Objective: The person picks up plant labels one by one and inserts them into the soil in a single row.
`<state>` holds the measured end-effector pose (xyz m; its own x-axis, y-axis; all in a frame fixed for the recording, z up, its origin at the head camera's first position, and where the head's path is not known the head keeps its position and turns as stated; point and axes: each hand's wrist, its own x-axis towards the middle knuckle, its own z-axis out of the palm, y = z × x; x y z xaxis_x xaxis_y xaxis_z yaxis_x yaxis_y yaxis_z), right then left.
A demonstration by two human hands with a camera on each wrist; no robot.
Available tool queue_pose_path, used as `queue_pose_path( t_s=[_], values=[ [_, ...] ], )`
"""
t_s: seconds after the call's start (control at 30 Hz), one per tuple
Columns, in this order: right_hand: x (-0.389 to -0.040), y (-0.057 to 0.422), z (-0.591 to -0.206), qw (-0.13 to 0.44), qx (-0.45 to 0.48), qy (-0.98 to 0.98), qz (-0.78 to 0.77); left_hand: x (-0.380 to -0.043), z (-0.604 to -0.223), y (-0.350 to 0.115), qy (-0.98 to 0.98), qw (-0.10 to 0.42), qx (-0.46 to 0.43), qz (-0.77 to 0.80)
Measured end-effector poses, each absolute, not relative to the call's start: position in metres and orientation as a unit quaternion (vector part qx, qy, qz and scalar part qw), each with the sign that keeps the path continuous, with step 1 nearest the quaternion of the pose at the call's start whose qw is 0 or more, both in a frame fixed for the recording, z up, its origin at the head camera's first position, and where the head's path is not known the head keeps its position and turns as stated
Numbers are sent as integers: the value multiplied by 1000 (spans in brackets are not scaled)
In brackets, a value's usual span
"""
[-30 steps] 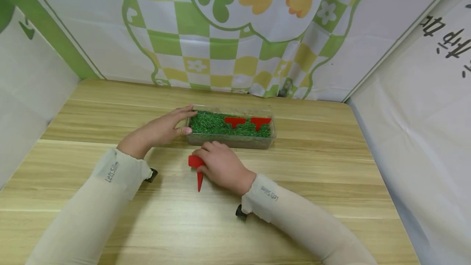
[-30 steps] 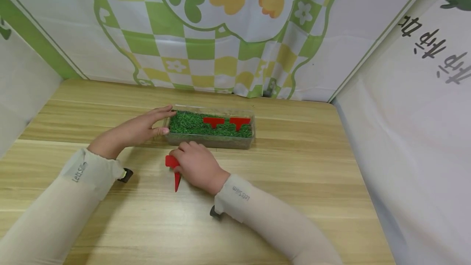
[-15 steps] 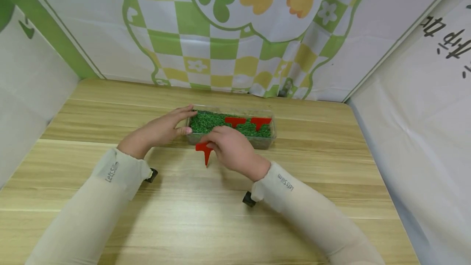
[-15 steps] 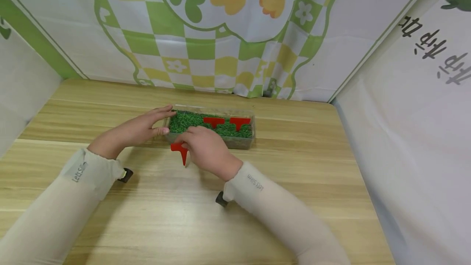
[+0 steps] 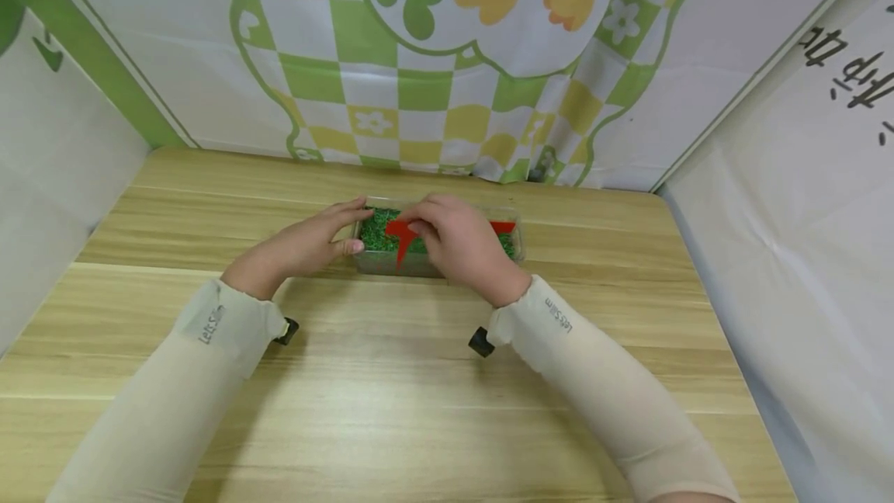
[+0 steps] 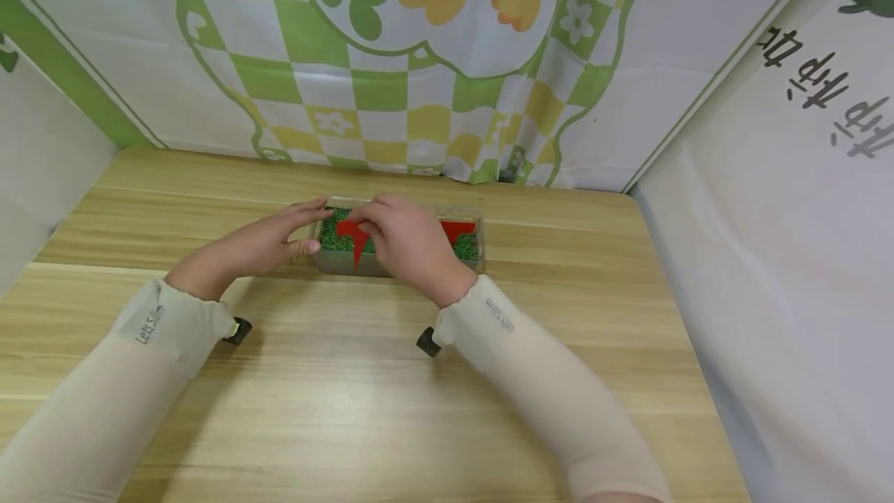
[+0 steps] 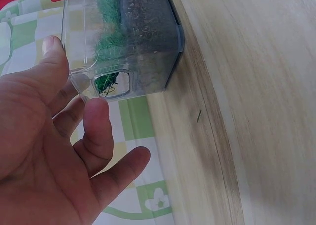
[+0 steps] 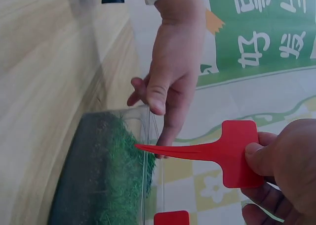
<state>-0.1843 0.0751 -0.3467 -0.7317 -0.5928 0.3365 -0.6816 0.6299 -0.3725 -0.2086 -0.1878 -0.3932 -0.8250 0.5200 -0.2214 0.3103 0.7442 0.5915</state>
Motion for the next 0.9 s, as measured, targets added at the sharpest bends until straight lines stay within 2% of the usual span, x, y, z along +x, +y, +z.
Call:
queue_pose_path(
  t_s=[0.2,0.47,0.9],
  values=[
    [-194,73,-345,99,353,-895,255,-209,-395,-189,913,189,227,281],
    [-202,70,-344,137,358,-890,245,-209,-390,-189,912,184,230,284],
    [-219,66,-366,114,345,-910,200,-209,-395,-189,913,190,225,283]
  ],
)
